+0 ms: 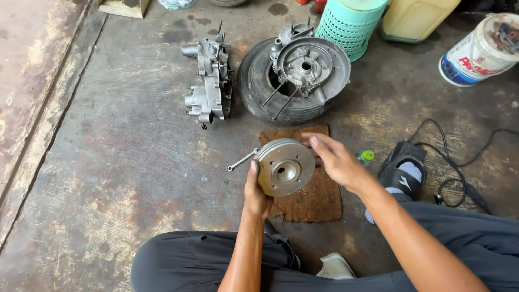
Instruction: The person uses a pneumatic die grinder to smooth the surface of a circular metal engine component. They rotate the part to grind different areas, then briefly inspect it and attempt to fit it onto an exhaust manifold before resuming grinding.
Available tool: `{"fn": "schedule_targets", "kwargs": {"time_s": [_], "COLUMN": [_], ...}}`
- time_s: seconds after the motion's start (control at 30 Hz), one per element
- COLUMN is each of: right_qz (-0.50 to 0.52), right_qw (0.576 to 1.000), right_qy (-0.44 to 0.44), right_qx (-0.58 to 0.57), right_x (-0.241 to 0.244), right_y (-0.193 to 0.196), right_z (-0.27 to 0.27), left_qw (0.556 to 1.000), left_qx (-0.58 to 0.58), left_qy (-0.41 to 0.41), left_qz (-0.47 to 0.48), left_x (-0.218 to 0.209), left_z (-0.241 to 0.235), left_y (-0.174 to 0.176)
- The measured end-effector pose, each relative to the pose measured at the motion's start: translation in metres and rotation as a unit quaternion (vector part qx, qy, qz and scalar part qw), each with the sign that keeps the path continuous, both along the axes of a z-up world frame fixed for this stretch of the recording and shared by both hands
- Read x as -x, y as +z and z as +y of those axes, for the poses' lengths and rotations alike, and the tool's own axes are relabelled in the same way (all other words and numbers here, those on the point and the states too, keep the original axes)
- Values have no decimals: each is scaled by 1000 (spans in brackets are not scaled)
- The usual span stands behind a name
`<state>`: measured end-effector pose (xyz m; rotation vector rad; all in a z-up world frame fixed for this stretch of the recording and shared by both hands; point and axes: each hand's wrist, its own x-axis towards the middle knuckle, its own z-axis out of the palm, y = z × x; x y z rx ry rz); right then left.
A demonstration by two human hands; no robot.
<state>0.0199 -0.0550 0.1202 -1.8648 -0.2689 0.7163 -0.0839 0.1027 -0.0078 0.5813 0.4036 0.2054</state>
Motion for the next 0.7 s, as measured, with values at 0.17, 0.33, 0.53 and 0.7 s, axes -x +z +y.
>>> {"fn": "schedule_targets", "kwargs": {"time_s": [0.17,0.33,0.53,0.7], "right_qz": [90,33,-125,-160], "right_qw": [996,999,991,971], "right_qy": [-5,-4,-49,-139], "right_qx": [-15,15,-6,-112], "right_x": [10,-27,-69,-81], "right_y": [16,-23,-5,-15], "right_z": [1,-21,-55,-66], "left_qw": [999,993,986,971], "left_qx": [-21,-10,-51,-73], "left_qy": [-12,-23,92,221], "left_qz": [27,114,131,59], "left_x": [0,-12,-25,-22], "left_z": [-8,-9,9,36], "left_y": [2,45,55,37]}}
